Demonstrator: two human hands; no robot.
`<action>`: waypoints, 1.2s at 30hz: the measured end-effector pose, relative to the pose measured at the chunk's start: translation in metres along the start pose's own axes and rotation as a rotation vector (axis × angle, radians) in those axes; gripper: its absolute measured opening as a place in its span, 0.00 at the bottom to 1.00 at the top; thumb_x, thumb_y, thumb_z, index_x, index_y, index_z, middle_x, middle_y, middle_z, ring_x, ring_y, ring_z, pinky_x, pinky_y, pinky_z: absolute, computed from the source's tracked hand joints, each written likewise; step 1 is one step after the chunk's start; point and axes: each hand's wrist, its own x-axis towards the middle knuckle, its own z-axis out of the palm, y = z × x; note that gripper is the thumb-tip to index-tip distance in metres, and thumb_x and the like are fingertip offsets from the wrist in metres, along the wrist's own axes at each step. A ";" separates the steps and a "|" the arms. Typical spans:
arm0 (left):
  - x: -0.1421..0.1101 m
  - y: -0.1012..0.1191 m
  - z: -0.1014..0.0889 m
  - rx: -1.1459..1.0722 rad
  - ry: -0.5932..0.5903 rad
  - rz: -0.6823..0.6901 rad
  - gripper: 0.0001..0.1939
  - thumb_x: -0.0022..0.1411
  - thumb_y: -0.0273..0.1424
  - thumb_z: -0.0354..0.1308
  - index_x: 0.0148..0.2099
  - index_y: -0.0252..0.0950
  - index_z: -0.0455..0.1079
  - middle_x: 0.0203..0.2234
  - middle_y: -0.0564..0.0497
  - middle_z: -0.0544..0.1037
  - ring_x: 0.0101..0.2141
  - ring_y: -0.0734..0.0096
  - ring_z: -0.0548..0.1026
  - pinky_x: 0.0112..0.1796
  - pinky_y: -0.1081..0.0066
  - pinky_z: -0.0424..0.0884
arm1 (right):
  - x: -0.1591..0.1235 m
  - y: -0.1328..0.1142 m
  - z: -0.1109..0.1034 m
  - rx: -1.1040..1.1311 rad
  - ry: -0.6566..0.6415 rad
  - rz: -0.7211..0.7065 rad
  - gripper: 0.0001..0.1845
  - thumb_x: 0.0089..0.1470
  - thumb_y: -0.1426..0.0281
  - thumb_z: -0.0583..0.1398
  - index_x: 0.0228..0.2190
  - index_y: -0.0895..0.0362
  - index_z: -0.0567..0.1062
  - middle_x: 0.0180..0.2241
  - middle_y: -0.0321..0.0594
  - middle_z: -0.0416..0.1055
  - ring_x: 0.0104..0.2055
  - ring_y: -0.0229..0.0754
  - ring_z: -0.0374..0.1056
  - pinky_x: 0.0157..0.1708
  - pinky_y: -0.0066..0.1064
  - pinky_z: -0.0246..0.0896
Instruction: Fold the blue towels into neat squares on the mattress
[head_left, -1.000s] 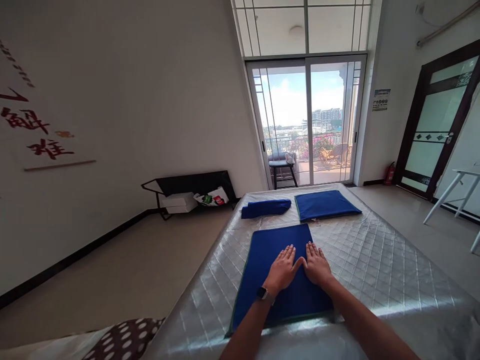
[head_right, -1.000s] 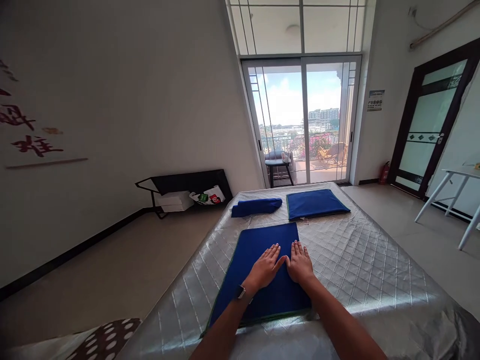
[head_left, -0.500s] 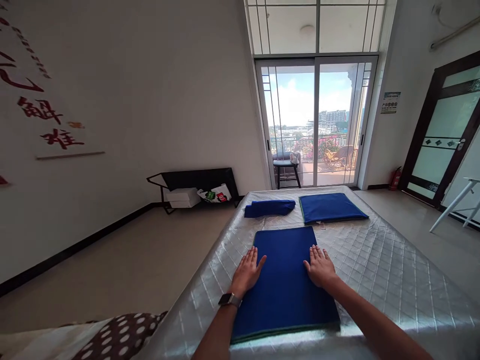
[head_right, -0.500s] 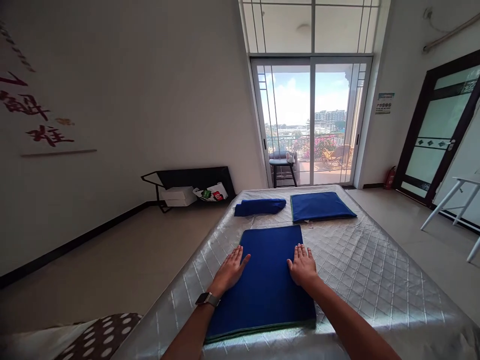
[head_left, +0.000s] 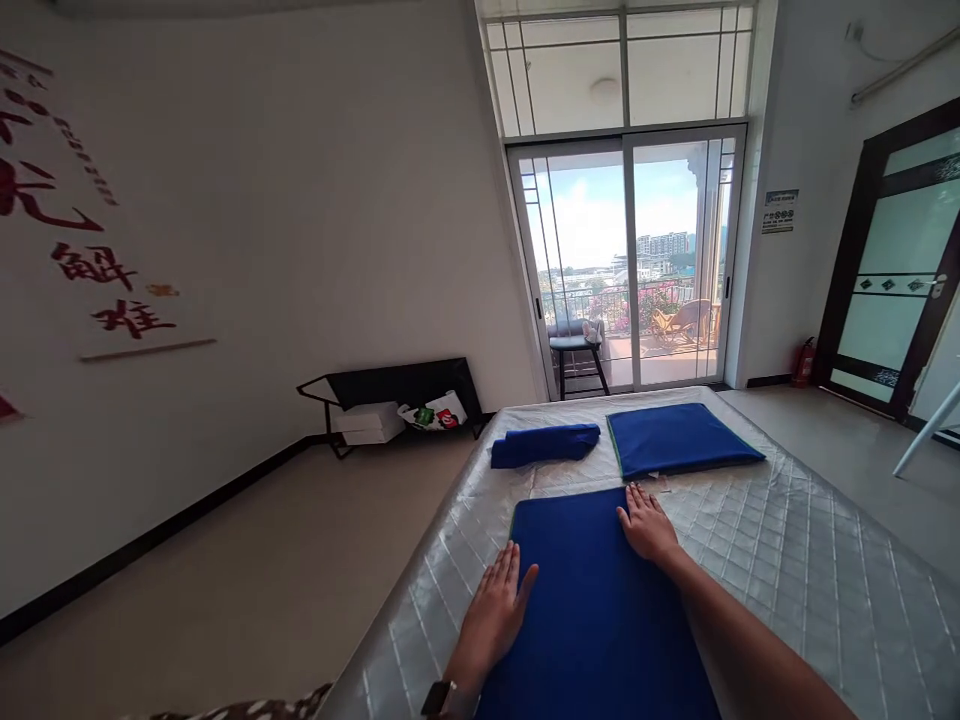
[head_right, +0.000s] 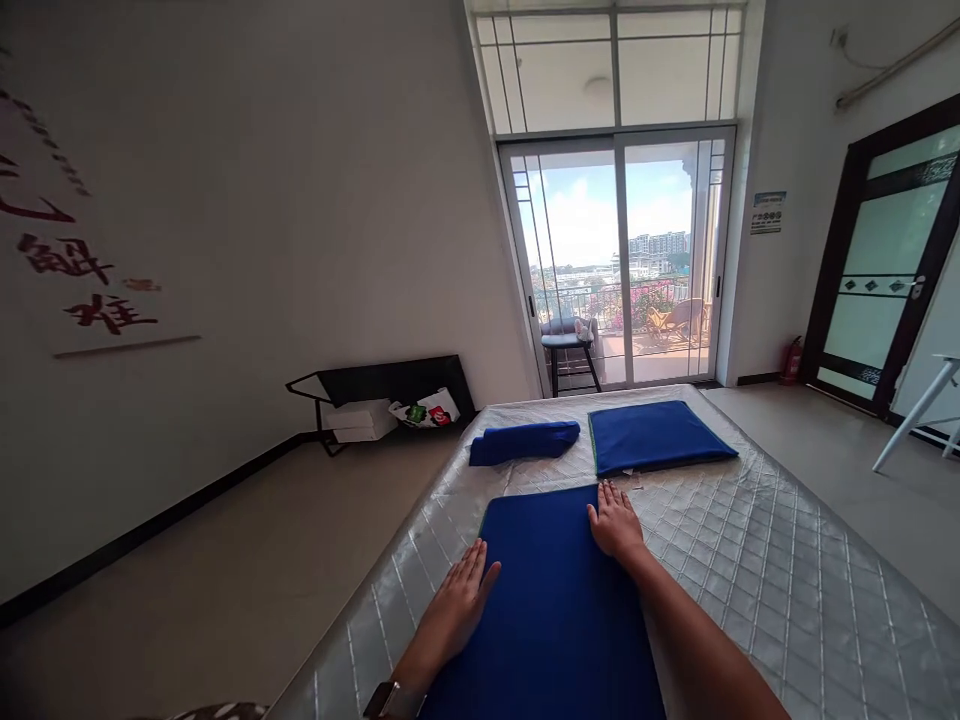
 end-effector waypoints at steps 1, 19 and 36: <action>0.000 -0.002 0.000 0.005 -0.012 -0.001 0.39 0.72 0.51 0.31 0.69 0.27 0.56 0.67 0.37 0.58 0.67 0.55 0.57 0.64 0.53 0.59 | 0.000 0.001 0.002 0.000 0.006 -0.002 0.35 0.67 0.61 0.41 0.68 0.69 0.50 0.70 0.50 0.43 0.73 0.44 0.37 0.68 0.39 0.32; 0.092 0.180 0.009 0.058 -0.040 0.452 0.29 0.75 0.40 0.33 0.70 0.34 0.56 0.65 0.38 0.64 0.66 0.58 0.59 0.63 0.52 0.60 | -0.002 0.004 0.004 -0.011 -0.016 -0.067 0.34 0.63 0.71 0.45 0.68 0.66 0.51 0.71 0.48 0.43 0.73 0.44 0.37 0.68 0.39 0.34; 0.082 0.003 -0.016 0.073 0.070 -0.122 0.41 0.72 0.51 0.28 0.69 0.24 0.54 0.67 0.33 0.58 0.67 0.52 0.55 0.65 0.52 0.54 | 0.002 -0.001 0.005 0.041 0.016 0.016 0.36 0.66 0.61 0.42 0.68 0.68 0.51 0.71 0.47 0.42 0.73 0.45 0.38 0.69 0.39 0.31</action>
